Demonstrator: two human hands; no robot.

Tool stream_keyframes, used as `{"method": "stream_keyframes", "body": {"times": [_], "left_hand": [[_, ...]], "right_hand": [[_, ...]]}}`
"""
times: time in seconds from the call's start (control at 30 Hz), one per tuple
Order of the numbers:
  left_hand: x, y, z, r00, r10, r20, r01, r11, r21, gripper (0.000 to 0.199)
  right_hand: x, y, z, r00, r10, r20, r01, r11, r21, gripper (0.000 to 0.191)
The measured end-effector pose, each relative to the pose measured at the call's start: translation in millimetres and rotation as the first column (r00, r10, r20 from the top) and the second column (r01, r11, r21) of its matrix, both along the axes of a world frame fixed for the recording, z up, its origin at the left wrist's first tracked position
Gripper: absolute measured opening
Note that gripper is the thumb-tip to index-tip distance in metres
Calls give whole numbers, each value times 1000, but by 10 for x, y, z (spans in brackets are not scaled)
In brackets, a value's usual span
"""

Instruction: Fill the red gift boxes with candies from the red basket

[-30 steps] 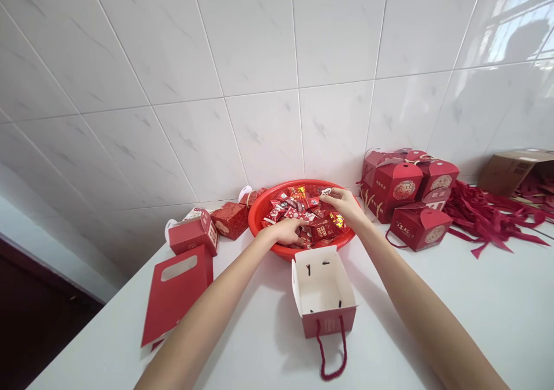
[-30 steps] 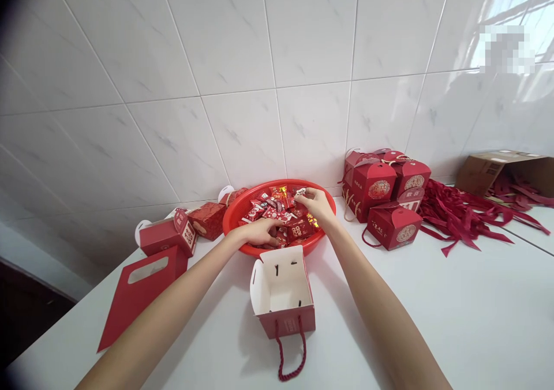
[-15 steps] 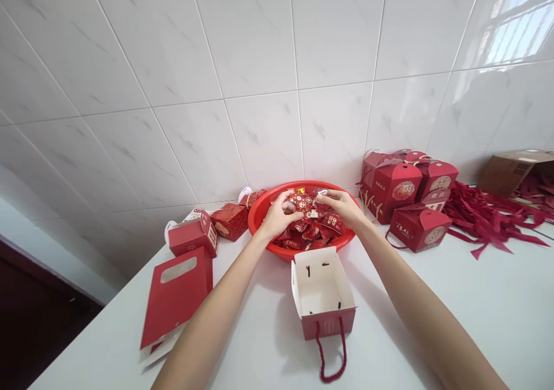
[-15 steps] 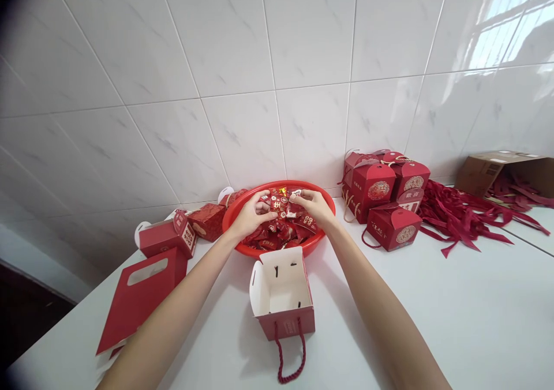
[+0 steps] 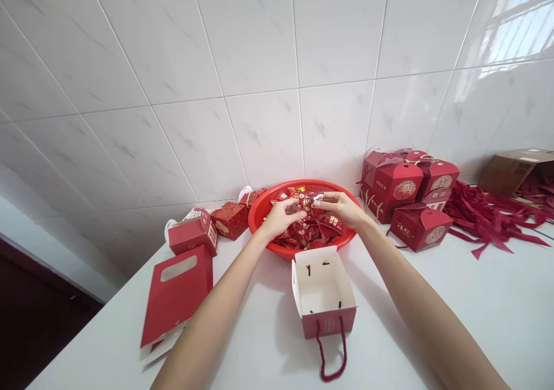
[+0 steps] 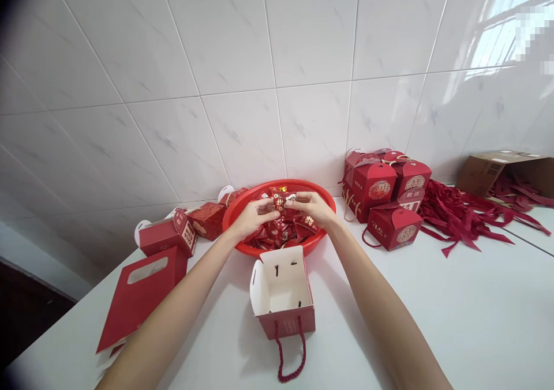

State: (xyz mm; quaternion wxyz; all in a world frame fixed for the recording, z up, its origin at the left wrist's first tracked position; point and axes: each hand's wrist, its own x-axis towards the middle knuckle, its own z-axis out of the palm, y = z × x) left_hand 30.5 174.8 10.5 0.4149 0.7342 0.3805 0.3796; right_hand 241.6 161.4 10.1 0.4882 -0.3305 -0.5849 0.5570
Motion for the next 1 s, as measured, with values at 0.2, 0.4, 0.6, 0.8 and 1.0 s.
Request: {"method": "stream_keyframes", "body": {"times": [0.2, 0.4, 0.6, 0.8, 1.0], "left_hand": [[13, 32, -56, 915, -32, -403, 4, 997, -71, 59], [42, 19, -66, 663, -183, -726, 205, 977, -58, 65], [47, -10, -42, 634, -155, -758, 186, 982, -46, 52], [49, -28, -3, 798, 65, -599, -8, 995, 98, 26], [13, 9, 18, 925, 284, -253, -244, 953, 180, 47]], "right_hand": [[-16, 47, -30, 984, -135, -116, 135, 991, -10, 40], [-28, 45, -15, 980, -149, -135, 148, 989, -21, 43], [-17, 23, -2, 978, -178, -106, 177, 984, -19, 47], [-14, 38, 1, 962, -235, -136, 230, 972, -53, 59], [-1, 25, 16, 973, -190, -131, 182, 981, -71, 42]]}}
